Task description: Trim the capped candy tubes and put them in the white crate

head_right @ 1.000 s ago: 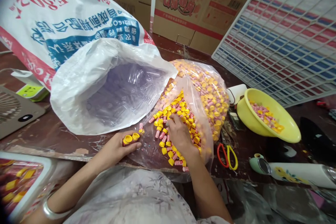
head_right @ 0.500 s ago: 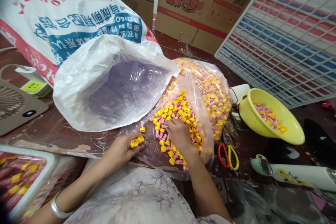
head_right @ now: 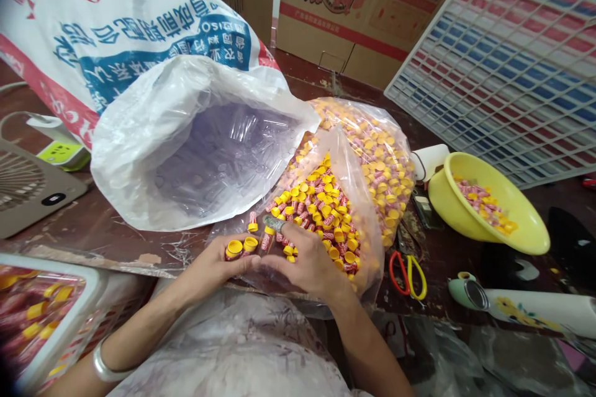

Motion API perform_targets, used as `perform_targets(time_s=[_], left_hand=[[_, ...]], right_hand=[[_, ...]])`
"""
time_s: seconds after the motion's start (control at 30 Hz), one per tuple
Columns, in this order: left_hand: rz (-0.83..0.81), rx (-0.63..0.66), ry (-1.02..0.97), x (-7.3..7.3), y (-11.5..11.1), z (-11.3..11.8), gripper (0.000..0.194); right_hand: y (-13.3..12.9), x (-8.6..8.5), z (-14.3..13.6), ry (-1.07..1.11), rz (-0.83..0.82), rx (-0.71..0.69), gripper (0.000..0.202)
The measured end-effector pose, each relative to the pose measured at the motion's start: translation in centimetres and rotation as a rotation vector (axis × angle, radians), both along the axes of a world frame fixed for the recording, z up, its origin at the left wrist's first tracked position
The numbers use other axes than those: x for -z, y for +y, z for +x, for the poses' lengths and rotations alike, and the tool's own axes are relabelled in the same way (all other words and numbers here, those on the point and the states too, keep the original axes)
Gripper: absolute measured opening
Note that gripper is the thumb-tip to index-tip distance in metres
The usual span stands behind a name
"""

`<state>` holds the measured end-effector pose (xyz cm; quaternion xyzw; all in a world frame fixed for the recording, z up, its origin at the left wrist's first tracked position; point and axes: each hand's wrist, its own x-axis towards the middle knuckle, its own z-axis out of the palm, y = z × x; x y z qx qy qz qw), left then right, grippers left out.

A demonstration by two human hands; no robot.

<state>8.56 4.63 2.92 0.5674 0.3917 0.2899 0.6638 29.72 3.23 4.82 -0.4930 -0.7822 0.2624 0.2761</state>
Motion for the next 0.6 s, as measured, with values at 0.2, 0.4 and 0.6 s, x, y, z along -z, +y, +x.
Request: perform_targets(time_s=[0.2,0.4,0.6], left_hand=[[-0.322,-0.111,-0.264,0.1,-0.7,0.9,0.037],[-0.278,-0.131,-0.174,0.7,-0.8,0.7,0.04],[0.054,-0.169,0.334,-1.8,-2.5,-7.3,0.032]], right_hand=[[-1.0,1.9,-2.3,-0.018,0.267,0.06,0.063],[-1.2,2.8,-3.6,-0.034,0.389,0.053,0.059],[0.1,1.1,-1.1,-0.123,0.178,-0.056,0.088]])
